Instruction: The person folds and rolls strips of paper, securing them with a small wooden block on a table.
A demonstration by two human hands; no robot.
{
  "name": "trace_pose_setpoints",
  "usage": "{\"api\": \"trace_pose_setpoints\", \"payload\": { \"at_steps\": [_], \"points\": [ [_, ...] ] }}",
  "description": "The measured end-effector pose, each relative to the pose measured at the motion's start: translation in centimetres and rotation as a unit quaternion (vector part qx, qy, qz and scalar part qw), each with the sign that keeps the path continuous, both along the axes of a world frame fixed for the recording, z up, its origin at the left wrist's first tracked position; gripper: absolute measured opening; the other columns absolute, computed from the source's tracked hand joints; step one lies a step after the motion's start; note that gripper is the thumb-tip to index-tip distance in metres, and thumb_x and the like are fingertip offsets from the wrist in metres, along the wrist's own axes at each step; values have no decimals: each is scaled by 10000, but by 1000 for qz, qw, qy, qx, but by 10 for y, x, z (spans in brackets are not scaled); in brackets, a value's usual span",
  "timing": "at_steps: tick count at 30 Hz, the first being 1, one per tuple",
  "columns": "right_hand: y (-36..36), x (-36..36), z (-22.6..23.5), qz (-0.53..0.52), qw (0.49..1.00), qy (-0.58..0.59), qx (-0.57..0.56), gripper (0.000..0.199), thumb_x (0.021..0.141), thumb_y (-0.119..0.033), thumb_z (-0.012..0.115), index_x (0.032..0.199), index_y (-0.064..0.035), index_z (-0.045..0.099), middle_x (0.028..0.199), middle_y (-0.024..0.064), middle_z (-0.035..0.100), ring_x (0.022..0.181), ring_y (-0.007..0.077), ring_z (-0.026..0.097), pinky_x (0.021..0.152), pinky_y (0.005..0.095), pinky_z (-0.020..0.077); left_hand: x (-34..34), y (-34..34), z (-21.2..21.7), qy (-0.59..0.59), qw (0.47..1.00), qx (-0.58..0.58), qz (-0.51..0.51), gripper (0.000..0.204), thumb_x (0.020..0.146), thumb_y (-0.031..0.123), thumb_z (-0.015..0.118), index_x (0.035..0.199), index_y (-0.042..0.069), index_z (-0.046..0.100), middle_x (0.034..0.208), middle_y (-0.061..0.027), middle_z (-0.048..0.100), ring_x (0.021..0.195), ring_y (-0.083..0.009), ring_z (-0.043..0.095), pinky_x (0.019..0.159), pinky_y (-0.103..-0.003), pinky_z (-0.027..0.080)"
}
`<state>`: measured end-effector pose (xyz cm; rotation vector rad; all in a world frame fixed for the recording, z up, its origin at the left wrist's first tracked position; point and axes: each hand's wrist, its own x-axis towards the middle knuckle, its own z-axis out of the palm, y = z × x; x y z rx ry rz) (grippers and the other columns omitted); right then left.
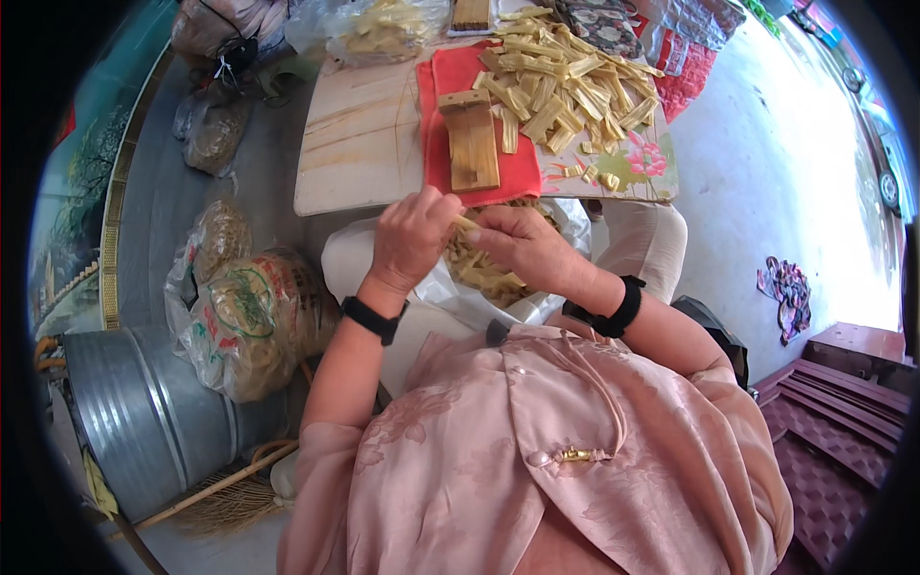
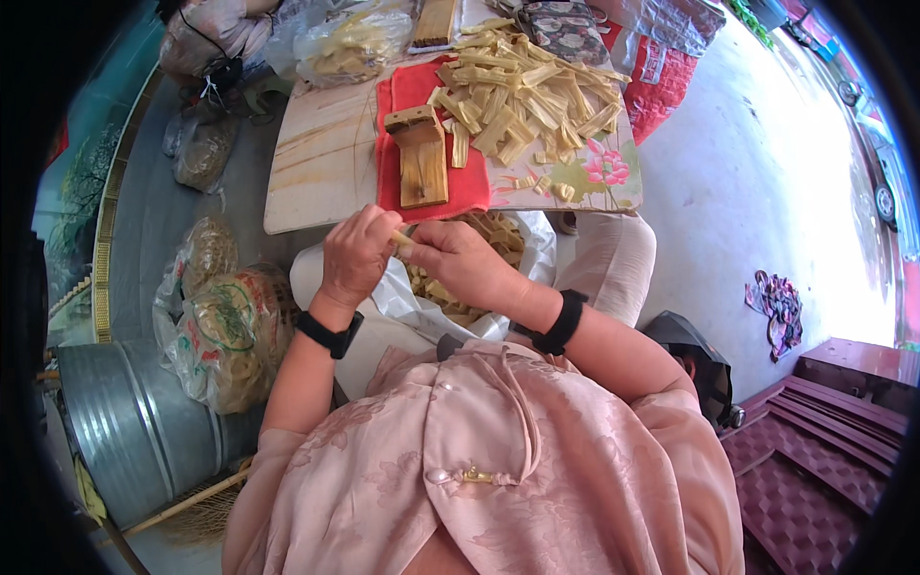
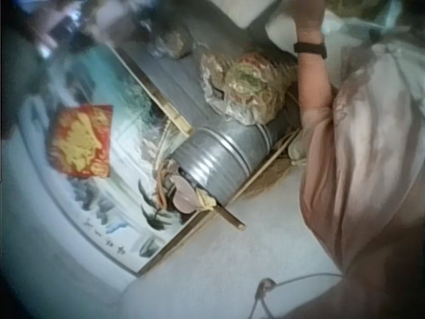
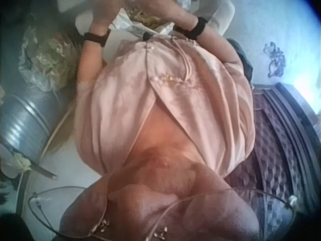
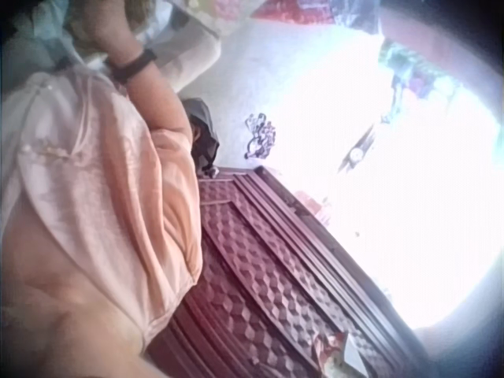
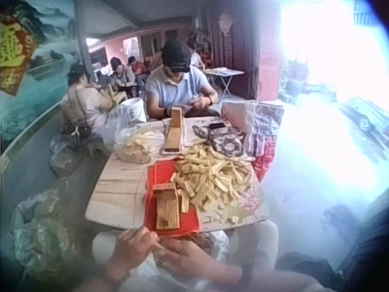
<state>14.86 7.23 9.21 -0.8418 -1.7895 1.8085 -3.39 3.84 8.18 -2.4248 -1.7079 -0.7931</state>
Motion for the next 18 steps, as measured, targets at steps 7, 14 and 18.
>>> {"api": "trace_pose_setpoints", "payload": {
  "at_steps": [7, 14, 18],
  "points": [
    [8, -8, 8, -47, 996, 8, 79, 195, 886, -173, 559, 830, 13, 577, 640, -19, 481, 595, 56, 424, 512, 231, 365, -8, 23, -13, -29, 997, 77, 5, 88, 821, 165, 572, 831, 89, 529, 627, -47, 460, 599, -195, 524, 559, -321, 440],
    [59, 0, -13, -140, 987, -41, 70, 258, 834, -204, 603, 810, 53, 609, 580, 117, 532, 547, 177, 511, 522, 319, 415, -9, 33, -7, -611, 727, -308, -53, 217, 940, 191, 477, 1110, 57, 484, 711, 46, 449, 589, -19, 391, 575, -188, 399],
    [66, -5, -4, -157, 974, -82, 140, 287, 824, -229, 607, 802, 56, 610, 566, 117, 526, 518, 180, 490, 523, 332, 414, -12, 43, -8, -495, 822, -281, 26, 219, 933, 221, 494, 1072, 52, 513, 685, 54, 453, 541, -17, 384, 510, -173, 364]
  ]
}}
